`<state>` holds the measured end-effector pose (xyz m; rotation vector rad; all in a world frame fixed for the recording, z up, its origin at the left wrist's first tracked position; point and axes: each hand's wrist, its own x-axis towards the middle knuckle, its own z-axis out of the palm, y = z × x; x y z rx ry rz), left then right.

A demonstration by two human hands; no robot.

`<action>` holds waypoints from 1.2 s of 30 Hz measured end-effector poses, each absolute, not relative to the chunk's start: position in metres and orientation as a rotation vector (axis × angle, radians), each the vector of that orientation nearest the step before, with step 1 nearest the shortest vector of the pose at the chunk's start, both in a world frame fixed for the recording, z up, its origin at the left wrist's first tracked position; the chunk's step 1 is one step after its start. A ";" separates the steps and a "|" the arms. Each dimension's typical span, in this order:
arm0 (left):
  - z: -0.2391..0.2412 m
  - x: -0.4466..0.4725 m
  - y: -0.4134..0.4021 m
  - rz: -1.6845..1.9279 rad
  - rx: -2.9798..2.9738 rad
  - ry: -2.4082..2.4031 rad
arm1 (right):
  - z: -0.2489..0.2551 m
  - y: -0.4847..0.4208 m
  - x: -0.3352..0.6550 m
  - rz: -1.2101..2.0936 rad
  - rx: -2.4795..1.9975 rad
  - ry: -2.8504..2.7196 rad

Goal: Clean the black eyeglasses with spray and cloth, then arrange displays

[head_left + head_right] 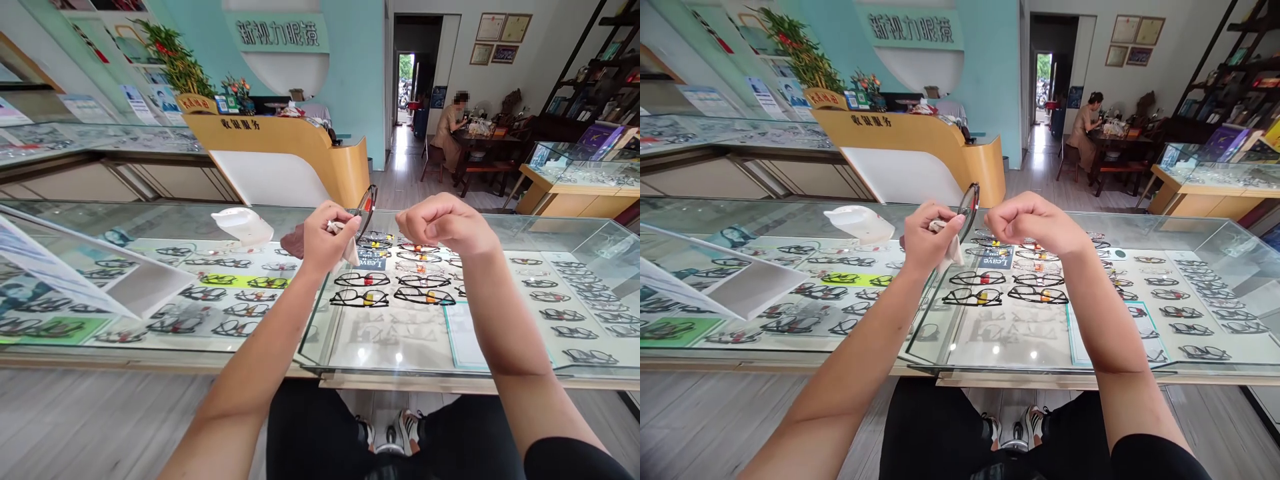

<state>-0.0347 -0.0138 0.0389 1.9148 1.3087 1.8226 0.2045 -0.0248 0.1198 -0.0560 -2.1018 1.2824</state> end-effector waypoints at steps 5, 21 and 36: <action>0.102 -0.008 -0.029 1.959 2.016 1.124 | 0.132 -0.035 0.211 0.884 -0.294 -1.941; 0.121 0.027 -0.052 1.723 1.898 0.751 | 0.144 -0.066 0.215 0.592 -0.639 -1.695; 0.127 0.023 -0.057 1.697 2.039 0.869 | 0.143 -0.065 0.215 0.599 -0.669 -1.707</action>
